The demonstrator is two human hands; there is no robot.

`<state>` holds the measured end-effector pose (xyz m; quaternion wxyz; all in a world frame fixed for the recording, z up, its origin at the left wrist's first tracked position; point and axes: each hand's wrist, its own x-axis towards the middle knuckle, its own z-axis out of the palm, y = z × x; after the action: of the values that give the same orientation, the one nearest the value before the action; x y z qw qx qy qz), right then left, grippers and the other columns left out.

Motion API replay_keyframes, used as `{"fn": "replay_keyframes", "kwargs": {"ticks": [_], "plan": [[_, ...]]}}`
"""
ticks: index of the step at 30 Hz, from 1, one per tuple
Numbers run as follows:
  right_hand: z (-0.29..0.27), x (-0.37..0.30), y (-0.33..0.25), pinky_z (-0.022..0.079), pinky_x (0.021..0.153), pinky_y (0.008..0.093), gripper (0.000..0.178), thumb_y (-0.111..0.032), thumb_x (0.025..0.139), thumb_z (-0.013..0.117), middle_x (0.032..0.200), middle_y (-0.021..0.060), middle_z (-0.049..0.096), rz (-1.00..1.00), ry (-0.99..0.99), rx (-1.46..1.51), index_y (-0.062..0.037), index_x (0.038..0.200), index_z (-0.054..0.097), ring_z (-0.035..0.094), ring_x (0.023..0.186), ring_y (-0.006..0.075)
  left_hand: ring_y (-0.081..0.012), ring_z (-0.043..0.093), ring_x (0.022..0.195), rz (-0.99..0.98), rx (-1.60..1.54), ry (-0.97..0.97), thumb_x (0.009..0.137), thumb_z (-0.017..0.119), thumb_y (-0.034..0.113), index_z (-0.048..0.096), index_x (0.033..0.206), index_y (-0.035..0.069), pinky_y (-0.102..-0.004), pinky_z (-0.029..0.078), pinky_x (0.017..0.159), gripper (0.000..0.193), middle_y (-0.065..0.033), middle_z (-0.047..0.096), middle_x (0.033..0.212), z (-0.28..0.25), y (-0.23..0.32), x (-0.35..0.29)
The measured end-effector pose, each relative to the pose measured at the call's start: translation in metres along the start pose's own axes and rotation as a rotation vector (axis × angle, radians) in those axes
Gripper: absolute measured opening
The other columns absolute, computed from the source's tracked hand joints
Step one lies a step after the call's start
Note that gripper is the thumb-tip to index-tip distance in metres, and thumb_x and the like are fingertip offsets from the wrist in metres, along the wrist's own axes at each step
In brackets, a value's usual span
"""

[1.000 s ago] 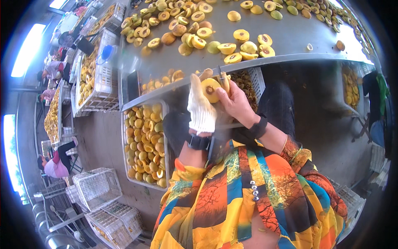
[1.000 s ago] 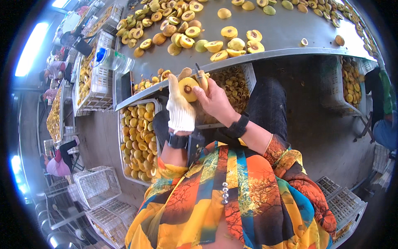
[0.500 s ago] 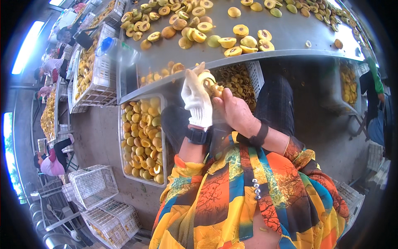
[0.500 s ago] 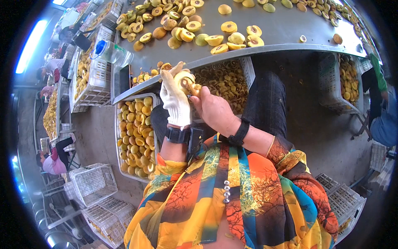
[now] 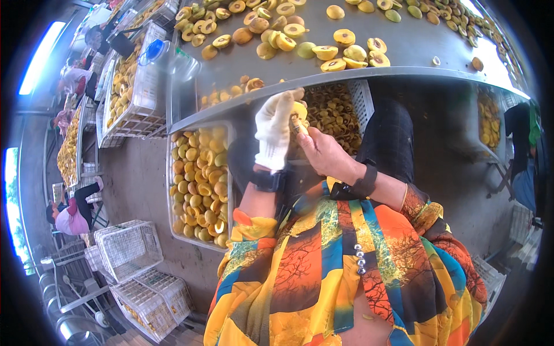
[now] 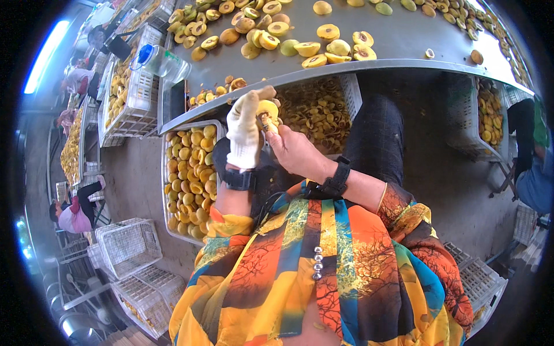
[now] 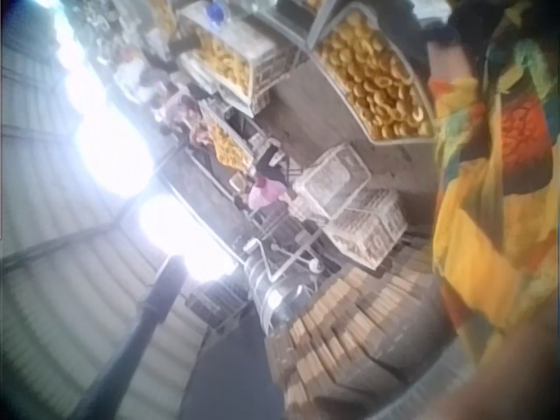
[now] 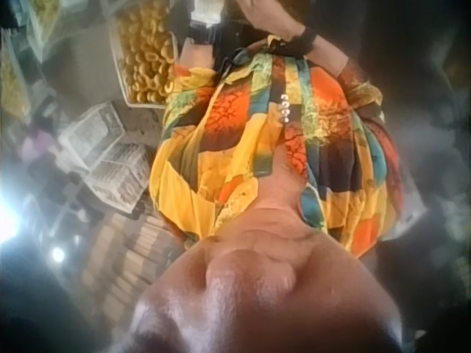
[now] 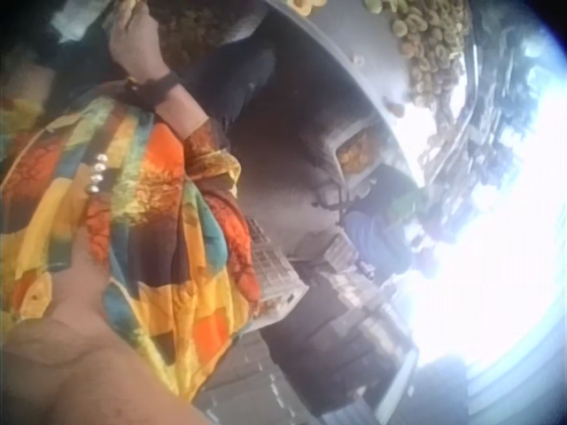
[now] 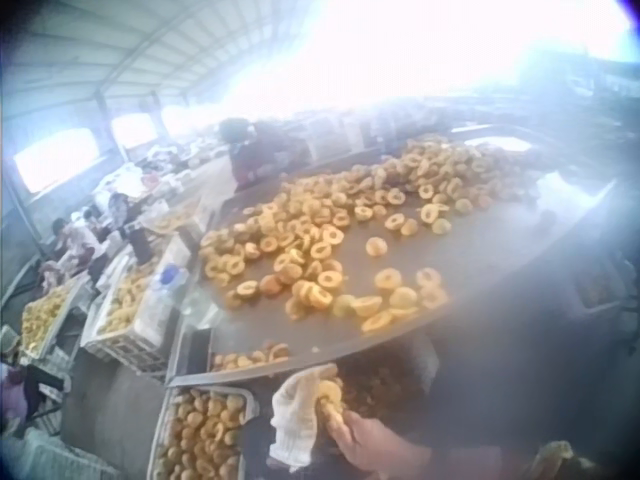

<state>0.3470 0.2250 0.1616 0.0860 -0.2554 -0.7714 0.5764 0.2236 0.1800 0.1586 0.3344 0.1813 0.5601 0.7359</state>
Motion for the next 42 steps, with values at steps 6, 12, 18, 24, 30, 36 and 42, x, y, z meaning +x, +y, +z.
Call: {"fn": "replay_keyframes", "kwargs": {"ticks": [6, 12, 18, 24, 30, 36, 42], "plan": [[0.004, -0.002, 0.002, 0.039, 0.037, 0.0259, 0.041, -0.041, 0.097, 0.035, 0.058, 0.0006, 0.044, 0.230, -0.163, 0.400, -0.0021, 0.088, 0.044, 0.043, 0.040, 0.0085, -0.0193, 0.061, 0.059, -0.205, -0.120, 0.058, 0.089, 0.056, 0.042, 0.063, 0.088, -0.004, -0.0260, 0.049, 0.053, 0.047, -0.0126, 0.065, 0.076, 0.001, -0.005, -0.001], [-0.008, -0.002, 0.001, 0.034, 0.036, 0.0211, 0.038, -0.045, 0.096, 0.037, 0.058, -0.0033, 0.036, 0.560, -0.357, 0.919, -0.0075, 0.091, 0.042, 0.032, 0.037, 0.0025, -0.0217, 0.062, 0.066, -0.325, -0.267, -0.215, 0.088, 0.057, 0.043, 0.062, 0.092, -0.003, -0.0301, 0.050, 0.060, 0.046, -0.0129, 0.064, 0.081, -0.011, -0.010, 0.007], [-0.010, 0.003, 0.002, 0.031, 0.038, 0.0209, 0.040, -0.047, 0.096, 0.036, 0.060, -0.0031, 0.039, 0.655, -0.452, 1.079, -0.0073, 0.092, 0.043, 0.030, 0.038, 0.0037, -0.0213, 0.062, 0.065, -0.362, -0.333, -0.148, 0.087, 0.060, 0.039, 0.062, 0.095, -0.002, -0.0299, 0.050, 0.060, 0.042, -0.0120, 0.065, 0.081, -0.017, -0.020, 0.006], [-0.009, 0.008, 0.023, 0.028, 0.036, 0.0195, 0.039, -0.048, 0.096, 0.036, 0.060, -0.0049, 0.038, 0.626, -0.555, 1.266, -0.0098, 0.095, 0.045, 0.028, 0.035, 0.0021, -0.0117, 0.057, 0.061, -0.223, 0.056, -0.177, 0.087, 0.062, 0.026, 0.064, 0.090, -0.001, -0.0242, 0.045, 0.054, 0.028, -0.0080, 0.064, 0.074, -0.025, -0.031, 0.019], [0.005, 0.014, 0.037, 0.026, 0.035, 0.0195, 0.039, -0.049, 0.096, 0.033, 0.057, -0.0069, 0.031, 0.667, -0.574, 1.301, -0.0118, 0.093, 0.043, 0.026, 0.034, 0.0021, -0.0166, 0.060, 0.066, -0.436, -0.301, -0.249, 0.086, 0.062, 0.029, 0.062, 0.087, 0.000, -0.0297, 0.049, 0.060, 0.029, -0.0110, 0.065, 0.080, -0.036, -0.034, 0.016], [0.001, 0.023, 0.050, 0.026, 0.034, 0.0188, 0.038, -0.049, 0.096, 0.033, 0.057, -0.0080, 0.030, 0.681, -0.643, 1.368, -0.0114, 0.093, 0.042, 0.025, 0.033, 0.0012, -0.0084, 0.054, 0.063, -0.198, 0.314, -0.135, 0.085, 0.064, 0.031, 0.069, 0.084, 0.003, -0.0242, 0.044, 0.059, 0.028, -0.0039, 0.066, 0.073, -0.030, -0.041, 0.024], [0.008, 0.034, 0.060, 0.025, 0.033, 0.0186, 0.038, -0.049, 0.096, 0.034, 0.057, -0.0077, 0.031, 0.699, -0.585, 1.351, -0.0120, 0.094, 0.042, 0.025, 0.033, 0.0014, -0.0177, 0.052, 0.059, -0.506, -0.360, 0.021, 0.092, 0.053, 0.036, 0.059, 0.095, -0.001, -0.0293, 0.045, 0.056, 0.037, -0.0077, 0.057, 0.072, -0.035, -0.053, 0.024]]}}
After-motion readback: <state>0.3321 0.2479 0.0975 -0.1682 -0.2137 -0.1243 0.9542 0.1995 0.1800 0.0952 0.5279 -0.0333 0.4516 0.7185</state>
